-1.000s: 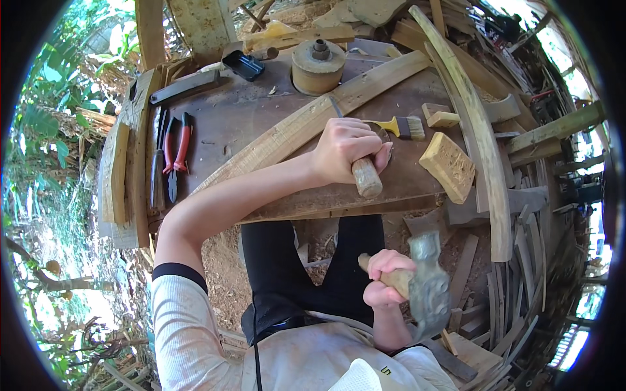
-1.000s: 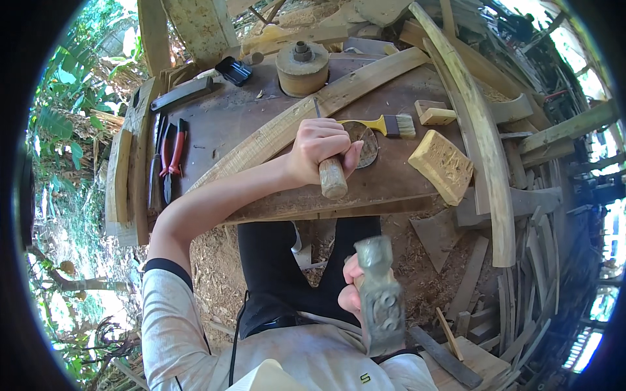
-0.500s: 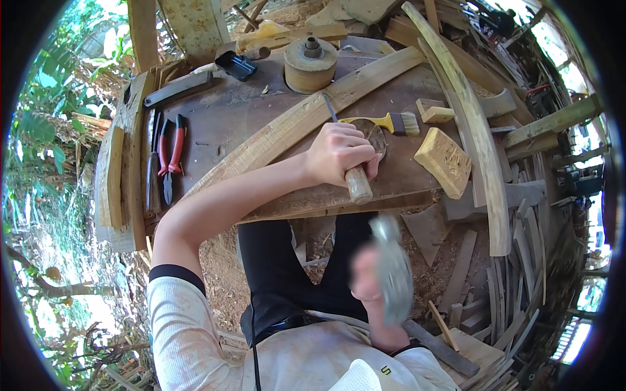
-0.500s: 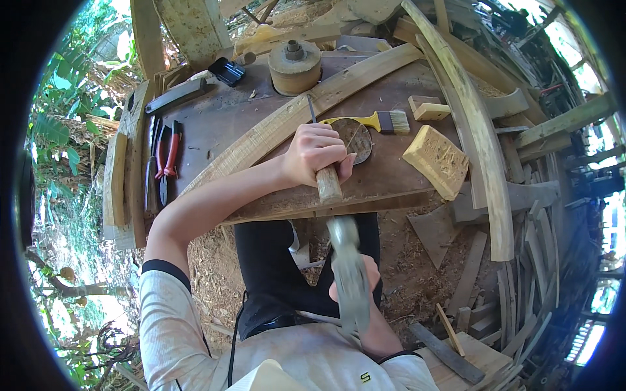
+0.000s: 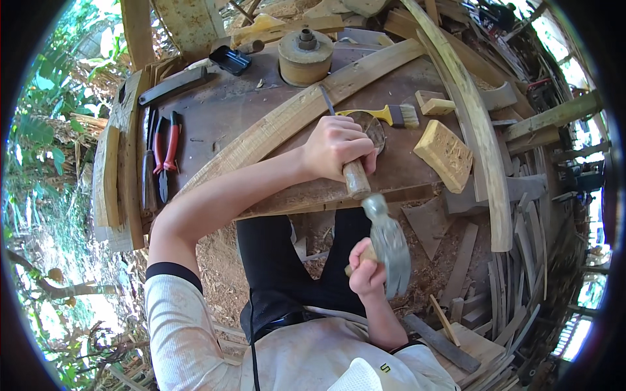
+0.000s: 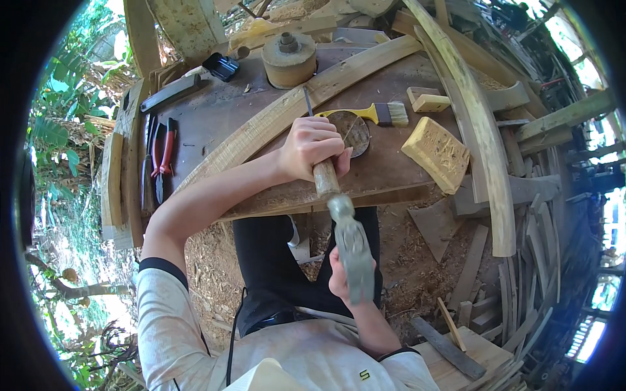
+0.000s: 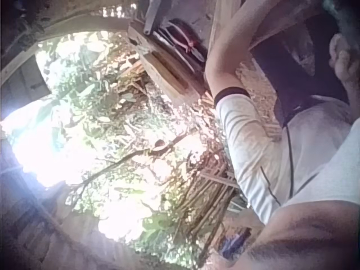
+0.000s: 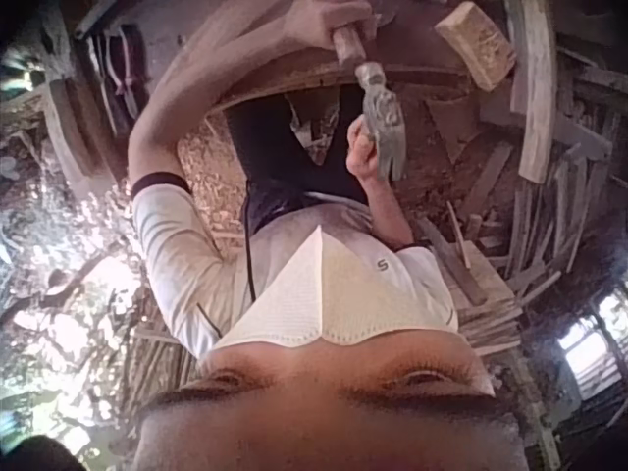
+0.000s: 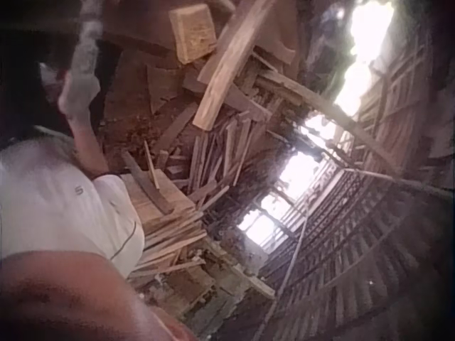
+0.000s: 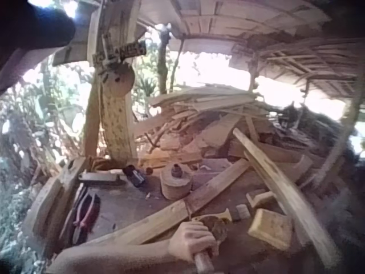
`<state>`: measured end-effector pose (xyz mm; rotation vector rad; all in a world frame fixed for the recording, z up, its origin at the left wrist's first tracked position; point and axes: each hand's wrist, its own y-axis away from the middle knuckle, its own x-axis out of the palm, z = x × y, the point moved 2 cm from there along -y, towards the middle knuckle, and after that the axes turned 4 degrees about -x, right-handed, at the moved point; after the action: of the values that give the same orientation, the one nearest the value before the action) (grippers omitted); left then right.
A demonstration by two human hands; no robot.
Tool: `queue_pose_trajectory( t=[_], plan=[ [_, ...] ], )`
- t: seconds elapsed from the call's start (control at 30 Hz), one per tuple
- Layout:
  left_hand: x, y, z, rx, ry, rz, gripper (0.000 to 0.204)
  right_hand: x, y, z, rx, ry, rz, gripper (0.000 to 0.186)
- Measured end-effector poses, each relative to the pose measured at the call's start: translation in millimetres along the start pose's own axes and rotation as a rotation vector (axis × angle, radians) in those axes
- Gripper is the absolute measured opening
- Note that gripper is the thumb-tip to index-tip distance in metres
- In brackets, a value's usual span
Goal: The person uses a hammer and chisel to carve a groove into a long wooden plank, then smooths the plank with sandpaper. The work is performed at a cluttered outdoor workbench with various tools visible.
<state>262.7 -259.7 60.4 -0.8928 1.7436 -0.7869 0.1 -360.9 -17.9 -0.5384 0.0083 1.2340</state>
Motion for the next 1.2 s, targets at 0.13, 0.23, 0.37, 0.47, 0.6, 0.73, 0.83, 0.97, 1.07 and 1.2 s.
queue_pose_trajectory(
  t=[0.13, 0.23, 0.37, 0.47, 0.6, 0.73, 0.83, 0.97, 1.07, 1.2],
  plan=[
    [4, -2, -2, -0.011, -0.015, -0.009, 0.017, -4, 5, -4, -0.143, -0.126, -0.065, 0.028],
    [3, -2, 0, -0.020, -0.022, -0.005, 0.017, -5, 1, 0, -0.161, 0.079, -0.026, 0.027],
    [7, -3, -1, -0.014, -0.005, -0.002, 0.017, -1, 5, -1, -0.241, -0.081, -0.149, 0.017],
    [5, 0, 2, -0.017, -0.042, 0.043, 0.018, -6, 4, -3, -0.204, 0.390, 0.086, 0.016],
    [8, -2, -1, -0.021, -0.009, 0.046, 0.018, 0, 11, -18, -0.234, -0.297, -0.117, 0.014],
    [5, -1, 0, -0.024, -0.005, 0.069, 0.018, -1, 9, -19, -0.104, -0.006, -0.021, 0.037],
    [6, -3, 1, -0.022, -0.001, 0.087, 0.018, 6, 10, -15, -0.218, -0.280, -0.229, 0.036],
    [6, -6, -1, 0.007, -0.028, 0.002, 0.021, -6, 13, -23, -0.097, 0.140, 0.023, 0.037],
    [9, -7, -2, 0.029, 0.032, 0.034, 0.021, -7, 21, -23, -0.113, -0.173, -0.068, 0.025],
    [8, -1, 2, -0.015, -0.008, 0.143, 0.019, -6, 15, -24, -0.065, 0.010, -0.054, 0.042]
  ],
)
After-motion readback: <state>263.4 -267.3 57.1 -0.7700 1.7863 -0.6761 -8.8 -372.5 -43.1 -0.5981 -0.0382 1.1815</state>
